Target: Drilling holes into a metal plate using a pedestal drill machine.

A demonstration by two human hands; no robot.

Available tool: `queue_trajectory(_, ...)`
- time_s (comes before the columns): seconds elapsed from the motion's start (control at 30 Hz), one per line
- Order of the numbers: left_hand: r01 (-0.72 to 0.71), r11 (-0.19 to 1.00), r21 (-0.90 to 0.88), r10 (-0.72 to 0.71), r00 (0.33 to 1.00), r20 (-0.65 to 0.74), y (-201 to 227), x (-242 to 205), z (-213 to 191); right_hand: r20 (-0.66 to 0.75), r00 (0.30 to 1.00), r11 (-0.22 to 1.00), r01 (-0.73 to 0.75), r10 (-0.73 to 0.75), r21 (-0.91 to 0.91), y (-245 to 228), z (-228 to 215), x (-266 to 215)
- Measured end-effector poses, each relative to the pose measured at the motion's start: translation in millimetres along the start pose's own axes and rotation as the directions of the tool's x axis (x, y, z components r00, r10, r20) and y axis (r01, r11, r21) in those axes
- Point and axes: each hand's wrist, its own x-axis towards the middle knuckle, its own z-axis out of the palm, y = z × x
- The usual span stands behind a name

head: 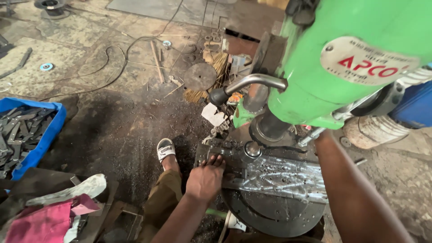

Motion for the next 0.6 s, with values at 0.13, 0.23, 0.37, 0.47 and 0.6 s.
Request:
queue_trajectory(0.13, 0.027, 0.998, -0.062, -0.029, 0.999, -0.030, 3.5, 2.0, -9.8, -0.014, 0.999, 0.996, 0.027, -0.029, -0.090, -9.8, -27.5, -10.7)
queue_trajectory(0.23, -0.041, 0.998, 0.051, 0.049, 0.984, -0.172, 4.3, 0.0, -9.6, 0.056, 0.950, 0.939, -0.312, 0.307, 0.141, -81.9, -76.5, -84.4)
queue_trajectory(0.37, 0.173, 0.978, -0.118, -0.138, 0.958, 0.253, 24.3, -9.0, -63.0, -0.087, 0.986, 0.976, -0.126, 0.143, 0.178, -218.7, -152.1, -96.0)
queue_trajectory(0.47, -0.048, 0.987, 0.156, 0.052, 0.998, -0.018, -1.4, 16.8, 17.1, -0.147, 0.974, 0.985, 0.169, -0.174, -0.047, -262.9, -206.0, -85.3)
queue_trajectory(0.6, -0.067, 0.987, 0.147, 0.100, 0.968, -0.229, 3.0, 7.7, 4.8, -0.103, 0.970, 0.975, 0.214, -0.220, -0.068, -241.8, -263.2, -62.1)
